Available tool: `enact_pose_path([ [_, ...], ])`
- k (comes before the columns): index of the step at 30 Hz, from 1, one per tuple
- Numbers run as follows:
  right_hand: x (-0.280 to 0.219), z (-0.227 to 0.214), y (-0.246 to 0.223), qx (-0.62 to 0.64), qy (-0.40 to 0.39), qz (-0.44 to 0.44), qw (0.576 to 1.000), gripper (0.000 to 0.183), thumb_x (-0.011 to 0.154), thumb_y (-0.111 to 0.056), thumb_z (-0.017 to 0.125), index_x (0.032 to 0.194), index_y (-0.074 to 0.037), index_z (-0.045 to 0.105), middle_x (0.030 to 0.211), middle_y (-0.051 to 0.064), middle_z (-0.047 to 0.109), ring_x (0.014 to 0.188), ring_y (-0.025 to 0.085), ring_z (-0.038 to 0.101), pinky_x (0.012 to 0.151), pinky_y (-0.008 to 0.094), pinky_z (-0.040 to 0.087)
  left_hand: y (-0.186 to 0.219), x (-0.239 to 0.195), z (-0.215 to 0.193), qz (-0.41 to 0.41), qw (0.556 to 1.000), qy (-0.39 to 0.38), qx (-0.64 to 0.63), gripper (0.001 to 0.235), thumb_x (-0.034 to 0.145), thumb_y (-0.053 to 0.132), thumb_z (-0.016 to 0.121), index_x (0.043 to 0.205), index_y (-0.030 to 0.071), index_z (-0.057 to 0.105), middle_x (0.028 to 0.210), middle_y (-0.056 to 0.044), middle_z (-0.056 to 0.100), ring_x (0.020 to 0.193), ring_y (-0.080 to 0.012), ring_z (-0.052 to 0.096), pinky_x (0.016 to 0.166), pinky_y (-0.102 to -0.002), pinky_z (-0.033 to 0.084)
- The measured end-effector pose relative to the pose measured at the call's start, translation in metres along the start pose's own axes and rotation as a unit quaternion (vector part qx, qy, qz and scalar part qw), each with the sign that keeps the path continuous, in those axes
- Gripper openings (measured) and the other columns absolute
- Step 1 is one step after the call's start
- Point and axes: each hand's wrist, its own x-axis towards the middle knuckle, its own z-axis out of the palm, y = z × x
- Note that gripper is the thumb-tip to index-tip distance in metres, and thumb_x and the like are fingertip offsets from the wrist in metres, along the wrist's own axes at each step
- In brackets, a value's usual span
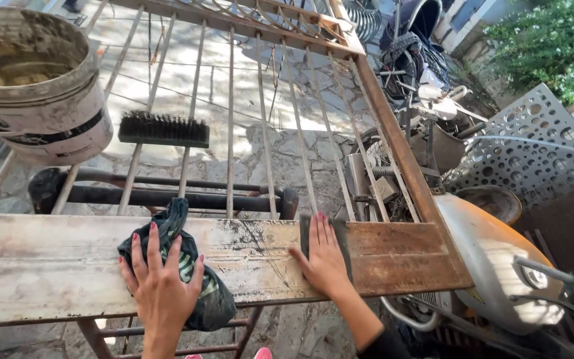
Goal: Sanding a metal gate frame with sandpaper and wiping it with a cloth to prepare the surface.
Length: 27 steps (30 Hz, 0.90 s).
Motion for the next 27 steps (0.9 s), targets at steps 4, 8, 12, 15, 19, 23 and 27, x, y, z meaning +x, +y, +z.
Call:
enact_pose_path([
  [4, -0.012, -0.001, 0.026, -0.072, -0.083, 0.074, 0.991, 0.094, 0.086, -0.071, 0.000, 0.149, -0.004, -0.017, 0.161, 0.010, -0.024, 0.149, 0.018, -0.019, 0.122, 0.032, -0.012, 0.002, -0.002, 0.001, -0.008, 1.000, -0.014, 0.000, 0.062, 0.082, 0.059, 0.056, 0.132, 0.023, 0.063, 0.168, -0.008, 0.031, 0.152, -0.0370, 0.028, 0.121, -0.063, 0.020],
  [8, 0.018, -0.003, 0.015, -0.041, -0.021, 0.090, 0.995, 0.104, 0.082, -0.077, 0.005, 0.150, 0.000, -0.010, 0.161, 0.015, -0.015, 0.150, 0.023, -0.012, 0.121, 0.035, -0.008, 0.002, -0.003, -0.003, 0.003, 1.000, 0.008, -0.006, 0.060, 0.084, 0.056, 0.057, 0.132, 0.020, 0.065, 0.167, -0.009, 0.032, 0.152, -0.0382, 0.030, 0.120, -0.064, 0.021],
  [12, -0.012, 0.003, -0.006, 0.002, 0.002, 0.021, 1.000, 0.104, 0.083, -0.076, 0.011, 0.151, 0.000, -0.009, 0.162, 0.015, -0.013, 0.150, 0.021, -0.010, 0.120, 0.035, -0.008, 0.005, -0.002, -0.005, 0.005, 1.000, 0.021, 0.004, 0.059, 0.086, 0.057, 0.055, 0.130, 0.020, 0.067, 0.166, -0.010, 0.035, 0.152, -0.0377, 0.031, 0.121, -0.062, 0.023],
  [15, -0.027, 0.007, 0.015, -0.063, -0.045, 0.076, 0.994, 0.097, 0.085, -0.071, -0.001, 0.149, 0.000, -0.018, 0.160, 0.013, -0.025, 0.150, 0.019, -0.019, 0.123, 0.031, -0.010, 0.003, -0.002, -0.002, -0.001, 1.000, 0.013, -0.007, 0.059, 0.085, 0.057, 0.055, 0.131, 0.020, 0.066, 0.167, -0.010, 0.034, 0.152, -0.0381, 0.030, 0.119, -0.064, 0.024],
  [19, 0.006, -0.005, -0.008, -0.032, -0.030, 0.119, 0.992, 0.105, 0.079, -0.078, -0.001, 0.150, -0.001, -0.012, 0.161, 0.014, -0.018, 0.150, 0.022, -0.014, 0.121, 0.034, -0.008, 0.001, -0.004, -0.001, 0.008, 1.000, 0.008, -0.005, 0.061, 0.086, 0.058, 0.054, 0.132, 0.020, 0.065, 0.166, -0.011, 0.035, 0.151, -0.0387, 0.031, 0.120, -0.063, 0.022],
  [23, -0.020, 0.005, -0.037, -0.046, -0.057, 0.022, 0.997, 0.098, 0.085, -0.072, 0.004, 0.148, 0.000, -0.017, 0.160, 0.014, -0.023, 0.149, 0.022, -0.018, 0.121, 0.034, -0.009, 0.003, -0.005, -0.004, 0.008, 1.000, 0.018, -0.002, 0.060, 0.086, 0.057, 0.054, 0.132, 0.019, 0.066, 0.166, -0.011, 0.035, 0.151, -0.0388, 0.031, 0.121, -0.063, 0.021],
  [27, -0.036, 0.007, -0.004, -0.060, -0.057, 0.058, 0.995, 0.097, 0.083, -0.072, -0.002, 0.147, -0.001, -0.021, 0.160, 0.013, -0.026, 0.150, 0.021, -0.020, 0.123, 0.033, -0.010, 0.002, -0.002, -0.002, 0.008, 1.000, 0.023, -0.008, 0.060, 0.086, 0.058, 0.056, 0.130, 0.019, 0.066, 0.165, -0.011, 0.035, 0.151, -0.0385, 0.031, 0.121, -0.062, 0.021],
])
